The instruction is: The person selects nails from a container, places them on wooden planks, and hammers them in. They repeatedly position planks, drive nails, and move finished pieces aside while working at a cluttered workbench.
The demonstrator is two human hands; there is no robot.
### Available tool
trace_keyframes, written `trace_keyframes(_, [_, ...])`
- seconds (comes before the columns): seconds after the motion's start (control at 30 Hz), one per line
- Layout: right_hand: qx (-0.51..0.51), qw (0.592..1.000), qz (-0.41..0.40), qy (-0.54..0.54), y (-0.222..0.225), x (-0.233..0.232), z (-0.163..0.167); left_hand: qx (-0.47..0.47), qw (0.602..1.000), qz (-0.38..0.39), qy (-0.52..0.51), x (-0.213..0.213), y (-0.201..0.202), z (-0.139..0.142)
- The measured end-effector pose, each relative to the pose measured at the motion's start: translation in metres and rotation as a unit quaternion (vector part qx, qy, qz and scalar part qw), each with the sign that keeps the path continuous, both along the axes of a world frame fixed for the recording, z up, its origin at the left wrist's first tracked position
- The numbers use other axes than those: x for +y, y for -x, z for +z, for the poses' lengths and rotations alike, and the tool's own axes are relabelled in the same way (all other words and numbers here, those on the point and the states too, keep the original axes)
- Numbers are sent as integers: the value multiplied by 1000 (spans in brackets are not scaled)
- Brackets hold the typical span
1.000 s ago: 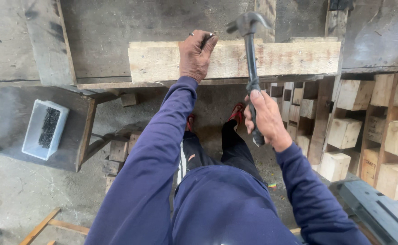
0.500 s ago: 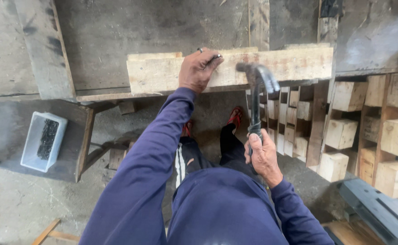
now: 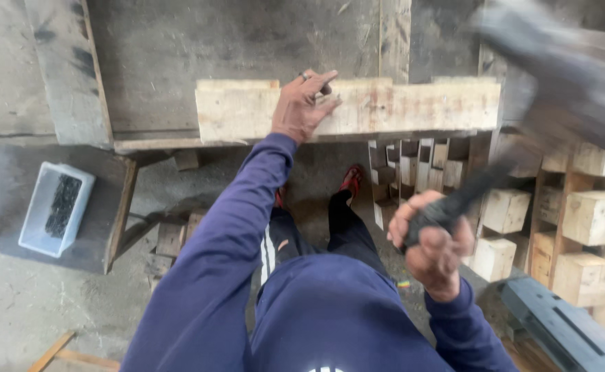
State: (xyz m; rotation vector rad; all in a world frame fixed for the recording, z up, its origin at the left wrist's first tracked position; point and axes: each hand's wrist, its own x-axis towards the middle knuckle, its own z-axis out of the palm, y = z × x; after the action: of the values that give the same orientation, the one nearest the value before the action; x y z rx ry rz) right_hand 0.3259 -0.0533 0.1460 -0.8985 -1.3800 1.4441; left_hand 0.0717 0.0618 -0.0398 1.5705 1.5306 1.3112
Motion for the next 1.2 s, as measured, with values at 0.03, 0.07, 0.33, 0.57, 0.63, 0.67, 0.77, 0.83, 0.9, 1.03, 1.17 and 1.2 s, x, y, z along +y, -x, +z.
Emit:
trace_keyframes(0.03, [18, 999, -6, -35, -1, 2, -1, -11, 1000, 13, -3, 0, 0, -2])
trace_keyframes(0.07, [35, 997, -12, -69, -1, 4, -6, -35, 999, 38, 2, -1, -2, -2])
trace_keyframes(0.33, [-307, 916, -6, 258, -9, 14, -47, -122, 974, 191, -20, 0, -4, 1])
trace_keyframes(0.57, [81, 976, -57, -193, -78, 42, 44, -187, 954, 233, -38, 2, -8, 3])
trace_keyframes(0.63, [108, 952, -106, -266, -70, 46, 48, -201, 951, 233, -18, 4, -9, 4])
trace_keyframes(0.67, [102, 950, -118, -270, -59, 44, 42, -208, 950, 234, -12, 5, -9, 5])
trace_keyframes(0.77, [-207, 975, -62, -46, 6, 24, -19, -214, 949, 233, -8, 7, -8, 7])
trace_keyframes(0.83, [-364, 890, 8, 276, 18, 20, -35, -207, 952, 225, 9, 7, -8, 11])
trace_keyframes(0.9, [-324, 923, -8, 206, 6, 19, -27, -180, 950, 256, -8, 6, -9, 15])
trace_keyframes(1.03, [12, 997, -50, 54, -57, 29, 48, -221, 941, 254, -11, 6, -9, 18])
trace_keyframes(1.17, [225, 971, 29, -74, -82, 35, 95, -237, 938, 250, -40, 7, -10, 16])
trace_keyframes(1.2, [222, 973, 21, -61, -75, 33, 91, -231, 939, 250, -38, 8, -10, 16])
